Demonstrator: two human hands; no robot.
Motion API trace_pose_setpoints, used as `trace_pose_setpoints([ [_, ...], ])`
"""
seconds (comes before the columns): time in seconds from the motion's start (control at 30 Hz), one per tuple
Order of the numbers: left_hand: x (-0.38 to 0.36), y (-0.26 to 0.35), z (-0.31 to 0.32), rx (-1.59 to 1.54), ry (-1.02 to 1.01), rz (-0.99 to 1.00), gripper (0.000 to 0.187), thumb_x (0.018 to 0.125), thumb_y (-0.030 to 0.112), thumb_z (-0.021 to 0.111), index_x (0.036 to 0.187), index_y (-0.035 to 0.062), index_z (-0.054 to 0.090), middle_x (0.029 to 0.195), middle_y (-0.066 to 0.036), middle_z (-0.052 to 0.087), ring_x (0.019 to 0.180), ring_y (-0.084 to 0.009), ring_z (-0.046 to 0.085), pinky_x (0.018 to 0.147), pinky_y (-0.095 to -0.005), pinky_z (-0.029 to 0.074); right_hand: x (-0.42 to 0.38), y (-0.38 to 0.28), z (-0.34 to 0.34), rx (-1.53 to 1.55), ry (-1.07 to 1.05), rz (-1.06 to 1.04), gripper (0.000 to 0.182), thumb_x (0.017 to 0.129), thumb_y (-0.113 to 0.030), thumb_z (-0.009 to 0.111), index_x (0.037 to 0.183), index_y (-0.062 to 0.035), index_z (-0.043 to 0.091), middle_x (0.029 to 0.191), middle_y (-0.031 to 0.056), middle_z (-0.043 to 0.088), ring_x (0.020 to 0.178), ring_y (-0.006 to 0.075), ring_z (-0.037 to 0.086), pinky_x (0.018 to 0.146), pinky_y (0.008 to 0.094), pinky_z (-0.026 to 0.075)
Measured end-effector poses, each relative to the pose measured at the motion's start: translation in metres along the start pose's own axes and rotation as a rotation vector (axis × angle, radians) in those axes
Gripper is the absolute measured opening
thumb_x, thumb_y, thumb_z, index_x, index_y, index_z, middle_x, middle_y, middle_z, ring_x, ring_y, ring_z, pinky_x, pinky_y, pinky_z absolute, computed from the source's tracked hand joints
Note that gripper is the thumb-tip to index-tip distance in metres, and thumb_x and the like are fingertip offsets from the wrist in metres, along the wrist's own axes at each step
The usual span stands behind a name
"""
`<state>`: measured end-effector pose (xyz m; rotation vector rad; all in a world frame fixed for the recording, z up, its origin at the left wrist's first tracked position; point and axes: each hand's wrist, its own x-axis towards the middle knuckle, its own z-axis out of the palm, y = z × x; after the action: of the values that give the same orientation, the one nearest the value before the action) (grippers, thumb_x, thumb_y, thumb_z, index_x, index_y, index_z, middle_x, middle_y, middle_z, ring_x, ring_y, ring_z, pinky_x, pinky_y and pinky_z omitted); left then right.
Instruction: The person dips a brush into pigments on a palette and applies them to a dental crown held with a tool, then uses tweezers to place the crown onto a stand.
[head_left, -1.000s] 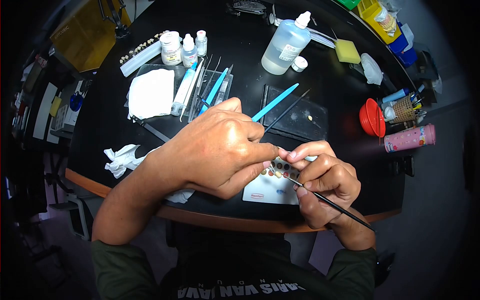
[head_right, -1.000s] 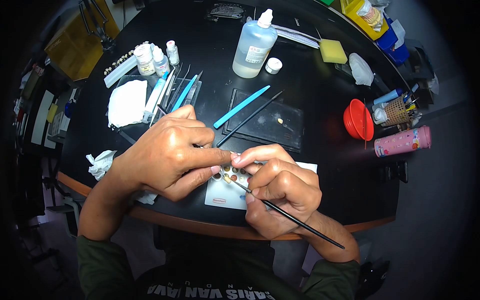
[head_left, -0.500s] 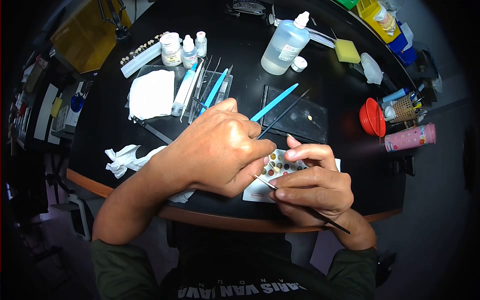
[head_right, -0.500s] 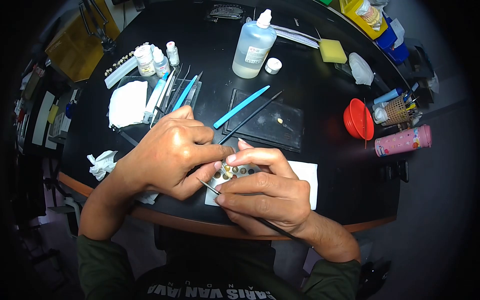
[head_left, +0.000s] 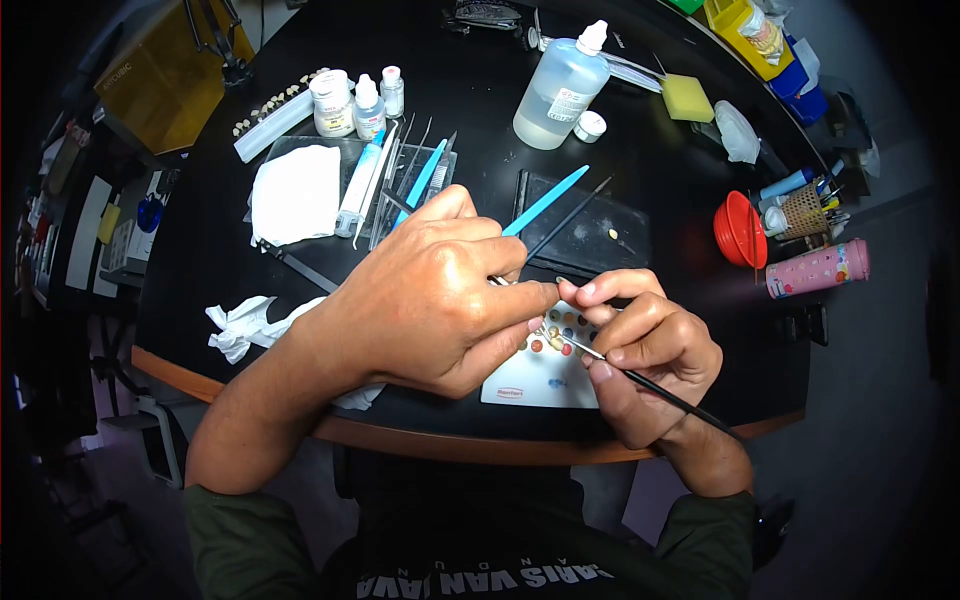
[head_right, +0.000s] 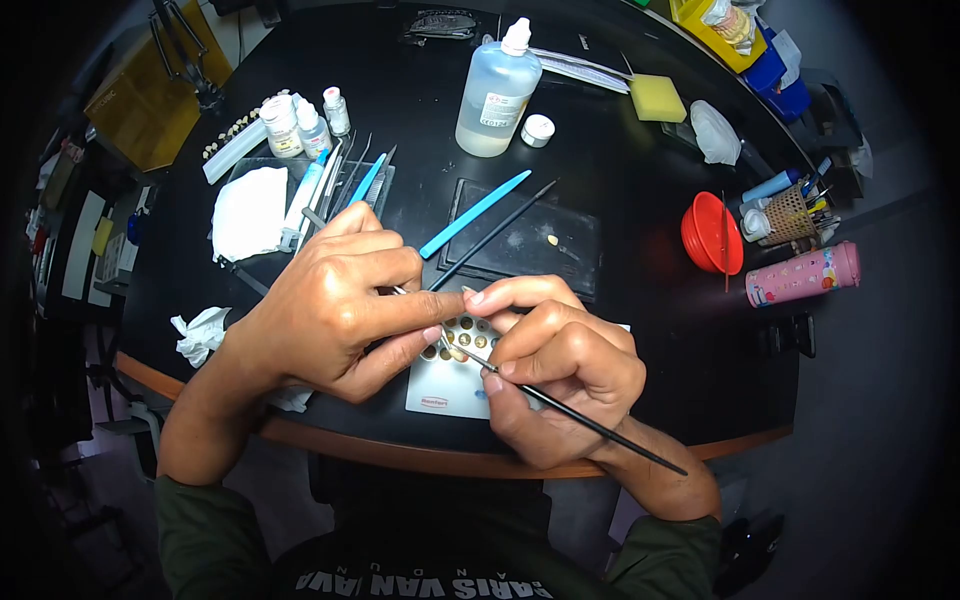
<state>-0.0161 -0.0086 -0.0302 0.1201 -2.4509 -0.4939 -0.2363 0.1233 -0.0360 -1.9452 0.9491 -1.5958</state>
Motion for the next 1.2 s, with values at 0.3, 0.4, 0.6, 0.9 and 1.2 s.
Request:
trace_pose_setpoints([
  [0.3, 0.0006, -0.0016, 0.0002, -0.019, 0.022, 0.037, 0.025, 0.079, 0.013, 0.083, 0.104, 0.0084, 0.085, 0.076, -0.002, 0.061, 0.070, -0.0196, 0.058, 0.072, -0.0383, 0.039, 0.0028, -0.0036, -0.0045, -0.016, -0.053, 0.014, 0.020, 0.079, 0.014, 0.070, 0.082, -0.0017, 0.057, 0.078, 0.0097, 0.067, 0.110, 0.0393, 0.075, 0.099, 0.0509, 0.067],
  [0.4, 0.0006, -0.0012, -0.0002, -0.017, 0.020, 0.036, 0.024, 0.079, 0.013, 0.083, 0.103, 0.0083, 0.085, 0.076, -0.002, 0.061, 0.069, -0.0193, 0.058, 0.072, -0.0383, 0.039, 0.0030, -0.0047, -0.0041, -0.032, -0.062, 0.007, 0.020, 0.078, 0.014, 0.069, 0.081, -0.0017, 0.057, 0.077, 0.0094, 0.067, 0.111, 0.0393, 0.075, 0.099, 0.0506, 0.067],
  [0.6, -0.0003, -0.0025, 0.0009, -0.022, 0.016, 0.042, 0.023, 0.080, 0.014, 0.081, 0.103, 0.0083, 0.085, 0.073, -0.002, 0.060, 0.065, -0.0193, 0.057, 0.069, -0.0382, 0.039, 0.0011, -0.0059, -0.0037, -0.044, -0.056, 0.006, 0.018, 0.078, 0.011, 0.069, 0.080, -0.0015, 0.056, 0.077, 0.0100, 0.067, 0.111, 0.0399, 0.075, 0.098, 0.0503, 0.067],
  [0.9, -0.0018, -0.0027, -0.0011, -0.054, -0.063, 0.017, 0.022, 0.082, 0.016, 0.078, 0.102, 0.0078, 0.084, 0.068, -0.002, 0.057, 0.059, -0.0196, 0.053, 0.065, -0.0380, 0.035, 0.0002, -0.0056, -0.0027, -0.021, -0.058, 0.026, 0.017, 0.077, 0.009, 0.070, 0.081, -0.0019, 0.058, 0.078, 0.0096, 0.067, 0.112, 0.0393, 0.075, 0.096, 0.0443, 0.067],
  [1.2, -0.0024, -0.0033, -0.0003, -0.064, -0.061, 0.012, 0.024, 0.080, 0.017, 0.078, 0.101, 0.0068, 0.083, 0.067, -0.002, 0.056, 0.058, -0.0205, 0.053, 0.064, -0.0386, 0.034, 0.0015, -0.0048, -0.0023, -0.037, -0.075, 0.017, 0.018, 0.075, 0.010, 0.069, 0.079, -0.0021, 0.058, 0.078, 0.0090, 0.067, 0.111, 0.0386, 0.075, 0.098, 0.0454, 0.066],
])
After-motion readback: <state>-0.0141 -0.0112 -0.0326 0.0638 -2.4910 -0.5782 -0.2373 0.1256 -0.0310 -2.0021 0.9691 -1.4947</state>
